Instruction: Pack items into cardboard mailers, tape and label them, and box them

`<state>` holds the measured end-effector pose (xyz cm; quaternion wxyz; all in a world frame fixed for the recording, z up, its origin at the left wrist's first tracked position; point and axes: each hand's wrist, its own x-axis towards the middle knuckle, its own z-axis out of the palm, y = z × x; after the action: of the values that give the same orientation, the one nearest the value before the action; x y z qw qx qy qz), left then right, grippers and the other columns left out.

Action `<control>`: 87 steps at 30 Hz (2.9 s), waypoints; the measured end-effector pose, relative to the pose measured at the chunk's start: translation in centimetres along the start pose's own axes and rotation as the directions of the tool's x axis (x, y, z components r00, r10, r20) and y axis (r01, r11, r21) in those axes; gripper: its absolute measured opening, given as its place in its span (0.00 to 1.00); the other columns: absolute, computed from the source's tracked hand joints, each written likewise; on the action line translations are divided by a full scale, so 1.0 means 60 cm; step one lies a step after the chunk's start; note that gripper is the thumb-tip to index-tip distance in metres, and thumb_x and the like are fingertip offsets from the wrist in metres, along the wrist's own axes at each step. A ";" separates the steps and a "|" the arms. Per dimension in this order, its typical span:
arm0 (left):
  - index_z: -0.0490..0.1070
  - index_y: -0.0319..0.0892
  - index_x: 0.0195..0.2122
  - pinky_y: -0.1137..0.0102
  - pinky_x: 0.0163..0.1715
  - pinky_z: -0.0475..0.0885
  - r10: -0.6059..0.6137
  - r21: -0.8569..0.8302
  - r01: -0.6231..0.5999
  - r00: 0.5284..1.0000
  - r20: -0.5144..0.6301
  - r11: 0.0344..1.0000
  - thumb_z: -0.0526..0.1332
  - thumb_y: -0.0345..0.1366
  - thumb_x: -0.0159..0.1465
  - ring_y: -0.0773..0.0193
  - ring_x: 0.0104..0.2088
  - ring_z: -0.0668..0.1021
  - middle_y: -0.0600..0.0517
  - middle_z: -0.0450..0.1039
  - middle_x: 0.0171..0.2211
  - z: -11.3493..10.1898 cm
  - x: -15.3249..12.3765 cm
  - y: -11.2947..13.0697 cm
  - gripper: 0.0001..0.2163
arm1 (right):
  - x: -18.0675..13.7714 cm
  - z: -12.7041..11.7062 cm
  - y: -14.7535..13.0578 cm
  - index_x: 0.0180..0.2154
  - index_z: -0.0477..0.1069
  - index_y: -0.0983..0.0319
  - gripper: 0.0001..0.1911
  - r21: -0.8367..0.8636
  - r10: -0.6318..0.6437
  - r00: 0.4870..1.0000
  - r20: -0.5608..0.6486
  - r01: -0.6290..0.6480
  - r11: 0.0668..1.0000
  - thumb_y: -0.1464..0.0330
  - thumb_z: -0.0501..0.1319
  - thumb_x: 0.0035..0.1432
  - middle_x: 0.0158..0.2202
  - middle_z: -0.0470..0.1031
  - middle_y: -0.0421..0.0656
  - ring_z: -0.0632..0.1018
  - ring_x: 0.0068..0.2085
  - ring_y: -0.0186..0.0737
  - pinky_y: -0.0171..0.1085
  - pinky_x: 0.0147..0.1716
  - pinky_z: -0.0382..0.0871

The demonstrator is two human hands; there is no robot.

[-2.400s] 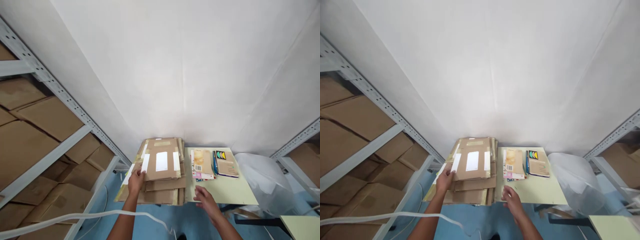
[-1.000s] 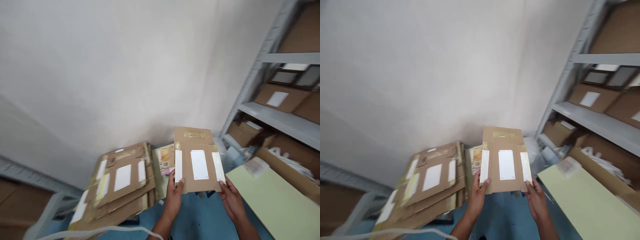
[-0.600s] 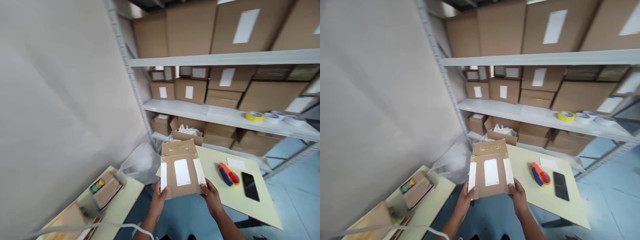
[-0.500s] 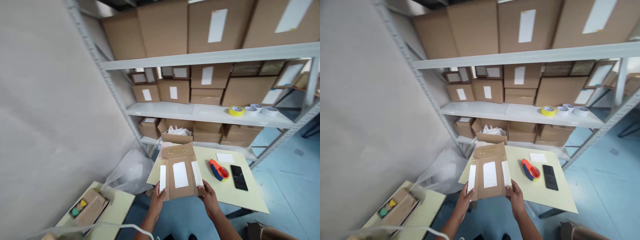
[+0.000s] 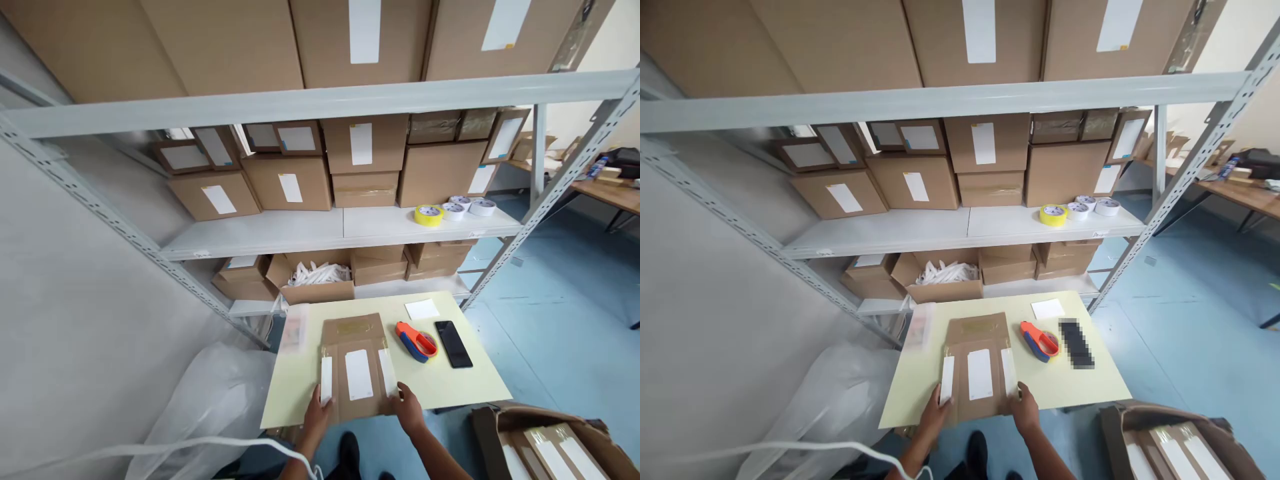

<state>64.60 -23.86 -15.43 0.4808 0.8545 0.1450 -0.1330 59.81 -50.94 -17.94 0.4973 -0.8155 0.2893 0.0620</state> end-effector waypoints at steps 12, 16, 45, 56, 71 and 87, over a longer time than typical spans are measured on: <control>0.65 0.35 0.62 0.65 0.56 0.69 0.017 0.056 -0.025 0.989 0.146 0.998 0.57 0.37 0.57 0.53 0.55 0.78 0.39 0.75 0.57 -0.019 0.066 -0.024 0.30 | 0.006 0.013 -0.045 0.53 0.74 0.64 0.26 -0.224 0.059 0.997 -0.042 -0.067 0.972 0.67 0.59 0.50 0.51 0.80 0.54 0.79 0.54 0.54 0.43 0.54 0.70; 0.68 0.35 0.59 0.63 0.54 0.71 0.001 0.010 -0.003 0.989 0.146 1.000 0.57 0.41 0.55 0.51 0.52 0.80 0.38 0.76 0.55 -0.023 0.081 -0.019 0.30 | 0.023 0.009 -0.070 0.53 0.75 0.66 0.28 -0.210 0.034 0.996 -0.083 -0.051 0.976 0.68 0.61 0.48 0.53 0.78 0.57 0.79 0.55 0.55 0.43 0.55 0.70; 0.75 0.53 0.59 0.56 0.67 0.63 0.338 0.015 -0.339 0.941 0.026 0.941 0.60 0.55 0.63 0.48 0.68 0.64 0.49 0.64 0.68 -0.148 -0.008 0.202 0.25 | 0.095 -0.078 -0.311 0.64 0.66 0.56 0.36 0.337 -0.299 0.950 0.088 0.254 0.906 0.64 0.62 0.51 0.59 0.73 0.48 0.80 0.50 0.49 0.45 0.49 0.75; 0.55 0.43 0.70 0.51 0.70 0.53 0.345 0.091 -0.347 0.938 0.030 0.934 0.59 0.47 0.64 0.49 0.73 0.53 0.42 0.51 0.73 -0.083 0.039 0.247 0.35 | 0.058 -0.113 -0.333 0.48 0.78 0.56 0.19 0.039 -0.461 0.887 0.030 0.460 0.887 0.63 0.64 0.54 0.35 0.77 0.44 0.77 0.31 0.44 0.42 0.34 0.72; 0.67 0.49 0.57 0.57 0.58 0.72 0.326 0.166 -0.373 0.911 0.255 0.913 0.70 0.42 0.54 0.52 0.53 0.79 0.48 0.79 0.50 -0.129 0.067 0.249 0.29 | 0.040 -0.148 -0.260 0.56 0.73 0.57 0.25 0.116 -0.633 0.717 0.293 0.630 0.768 0.53 0.65 0.61 0.55 0.76 0.52 0.77 0.55 0.55 0.50 0.54 0.75; 0.71 0.44 0.52 0.56 0.49 0.75 0.397 0.165 -0.384 0.916 -0.053 0.909 0.63 0.48 0.59 0.51 0.47 0.78 0.44 0.74 0.51 -0.083 0.105 0.238 0.22 | 0.084 -0.099 -0.252 0.72 0.49 0.56 0.40 -0.218 -0.639 0.769 -0.017 0.621 0.753 0.74 0.56 0.60 0.70 0.59 0.51 0.67 0.66 0.53 0.54 0.61 0.69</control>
<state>76.21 -25.90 -4.03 0.4249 0.9050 -0.0189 -0.0080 70.91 -52.92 -5.20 0.3912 -0.9127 0.0121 -0.1174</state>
